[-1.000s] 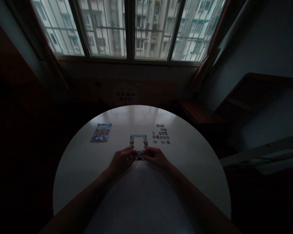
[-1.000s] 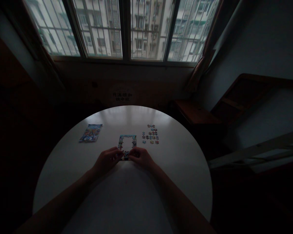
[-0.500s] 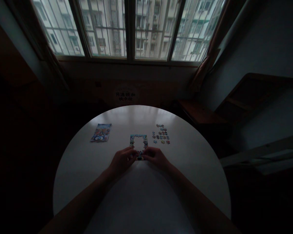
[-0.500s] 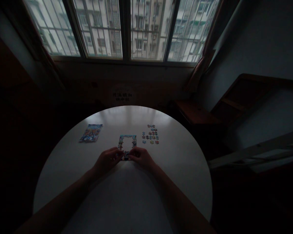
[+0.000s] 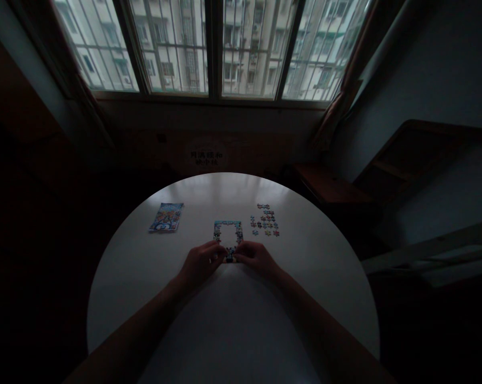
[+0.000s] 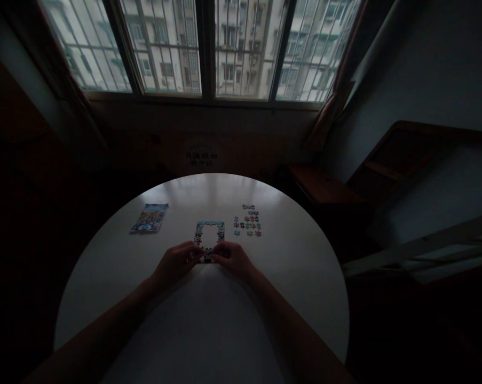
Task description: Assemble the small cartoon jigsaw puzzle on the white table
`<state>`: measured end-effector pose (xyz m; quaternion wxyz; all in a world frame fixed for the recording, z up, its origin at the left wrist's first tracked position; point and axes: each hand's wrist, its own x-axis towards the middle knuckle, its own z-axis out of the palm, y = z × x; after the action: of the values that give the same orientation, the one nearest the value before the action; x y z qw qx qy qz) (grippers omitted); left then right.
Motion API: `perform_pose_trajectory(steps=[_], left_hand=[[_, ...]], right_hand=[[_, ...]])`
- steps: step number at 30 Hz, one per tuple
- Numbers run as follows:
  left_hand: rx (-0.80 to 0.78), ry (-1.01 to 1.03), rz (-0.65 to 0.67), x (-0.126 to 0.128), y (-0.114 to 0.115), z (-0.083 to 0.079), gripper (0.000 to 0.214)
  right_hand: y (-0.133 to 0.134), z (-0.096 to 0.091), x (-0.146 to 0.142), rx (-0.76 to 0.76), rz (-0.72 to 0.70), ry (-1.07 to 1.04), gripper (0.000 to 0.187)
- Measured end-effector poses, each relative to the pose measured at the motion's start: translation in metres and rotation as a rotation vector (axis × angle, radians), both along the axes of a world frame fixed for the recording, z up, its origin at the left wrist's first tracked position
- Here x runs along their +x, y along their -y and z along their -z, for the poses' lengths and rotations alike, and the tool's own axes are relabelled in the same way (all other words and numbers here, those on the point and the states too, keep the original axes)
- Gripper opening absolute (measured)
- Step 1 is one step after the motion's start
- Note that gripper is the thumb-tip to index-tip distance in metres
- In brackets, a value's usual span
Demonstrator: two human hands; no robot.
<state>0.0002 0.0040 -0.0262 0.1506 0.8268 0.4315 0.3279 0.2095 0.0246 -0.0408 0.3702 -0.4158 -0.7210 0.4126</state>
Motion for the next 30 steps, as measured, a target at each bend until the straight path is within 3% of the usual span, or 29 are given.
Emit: perform_pose_trajectory(steps=[30], left_hand=[[-0.008,0.005,0.011,0.0018,0.0019,-0.0034,0.008]], right_hand=[[-0.0016,0.0051,-0.0002,-0.016,0.010,-0.029,0.019]])
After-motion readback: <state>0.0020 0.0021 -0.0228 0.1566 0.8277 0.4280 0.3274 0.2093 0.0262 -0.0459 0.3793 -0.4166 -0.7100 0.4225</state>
